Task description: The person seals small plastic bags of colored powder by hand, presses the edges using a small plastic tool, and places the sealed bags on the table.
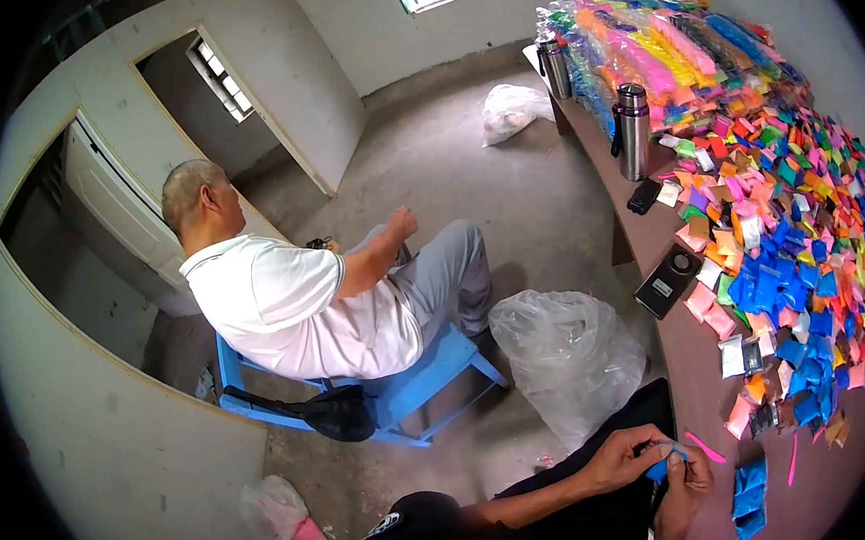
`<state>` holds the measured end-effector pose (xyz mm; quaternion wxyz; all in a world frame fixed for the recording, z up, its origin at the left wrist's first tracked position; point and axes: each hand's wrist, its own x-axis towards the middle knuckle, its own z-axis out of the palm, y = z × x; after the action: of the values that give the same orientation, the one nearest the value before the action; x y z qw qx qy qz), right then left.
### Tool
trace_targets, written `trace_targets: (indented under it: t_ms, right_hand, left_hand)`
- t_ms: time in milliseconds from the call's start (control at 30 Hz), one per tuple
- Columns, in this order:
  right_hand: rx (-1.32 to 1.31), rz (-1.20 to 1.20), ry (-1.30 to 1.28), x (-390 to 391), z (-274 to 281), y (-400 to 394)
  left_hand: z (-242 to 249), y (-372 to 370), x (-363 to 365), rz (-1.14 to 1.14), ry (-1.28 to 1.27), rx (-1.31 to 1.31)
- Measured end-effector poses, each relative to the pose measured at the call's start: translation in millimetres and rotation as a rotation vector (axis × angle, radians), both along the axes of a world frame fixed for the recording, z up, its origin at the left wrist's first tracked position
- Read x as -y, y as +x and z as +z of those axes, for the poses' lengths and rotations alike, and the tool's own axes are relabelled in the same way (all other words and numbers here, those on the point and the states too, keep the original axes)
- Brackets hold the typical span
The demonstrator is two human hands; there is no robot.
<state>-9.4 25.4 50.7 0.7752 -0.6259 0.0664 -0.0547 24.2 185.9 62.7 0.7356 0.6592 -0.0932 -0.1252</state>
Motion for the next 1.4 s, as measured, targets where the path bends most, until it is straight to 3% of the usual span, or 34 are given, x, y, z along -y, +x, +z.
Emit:
trace_targets:
  t_ms: [100,167,400,500,600,667,767,800,833,867,1000,1033,1200,1333,1400]
  right_hand:
    - [0.007,-0.048,-0.052,3,4,-3]
    - [-0.006,-0.02,-0.075,7,6,-6]
    - [0.086,-0.126,0.056,16,-9,-10]
    - [0.084,-0.126,0.081,17,-5,-12]
    - [0.044,-0.109,0.044,19,0,-13]
    - [0.003,-0.133,0.174,15,4,-15]
    - [-0.055,-0.16,0.085,16,20,-21]
    - [0.059,-0.147,-0.075,25,-5,-24]
    - [-0.063,-0.164,-0.118,23,9,-28]
    - [-0.02,-0.211,-0.088,23,1,-30]
    - [-0.104,-0.237,-0.038,23,16,-39]
    - [-0.069,-0.232,-0.017,24,15,-42]
    - [-0.088,-0.26,0.026,43,11,-58]
    - [-0.099,-0.318,0.057,56,0,-72]
    - [-0.116,-0.348,0.054,63,1,-75]
  left_hand:
    - [1,-2,5,0.003,-0.005,0.027]
    - [-3,-2,9,0.052,0.089,0.182]
    - [1,-6,18,-0.091,-0.028,0.006]
    - [2,-5,19,-0.151,0.104,0.108]
    - [3,-7,25,-0.037,0.107,0.253]
    - [2,-8,26,0.02,0.234,0.389]
    - [2,-11,29,0.01,0.25,0.28]
    - [0,-13,29,-0.027,0.212,0.19]
    - [3,-16,32,-0.005,0.157,0.142]
    - [5,-19,29,-0.109,0.224,-0.016]
    - [-12,-33,37,-0.143,0.031,-0.093]
    - [3,-30,36,-0.167,0.148,-0.13]
    - [3,-30,52,-0.255,0.292,0.053]
    - [-1,-33,70,-0.352,0.194,-0.165]
    - [1,-37,88,-0.303,-0.037,-0.173]
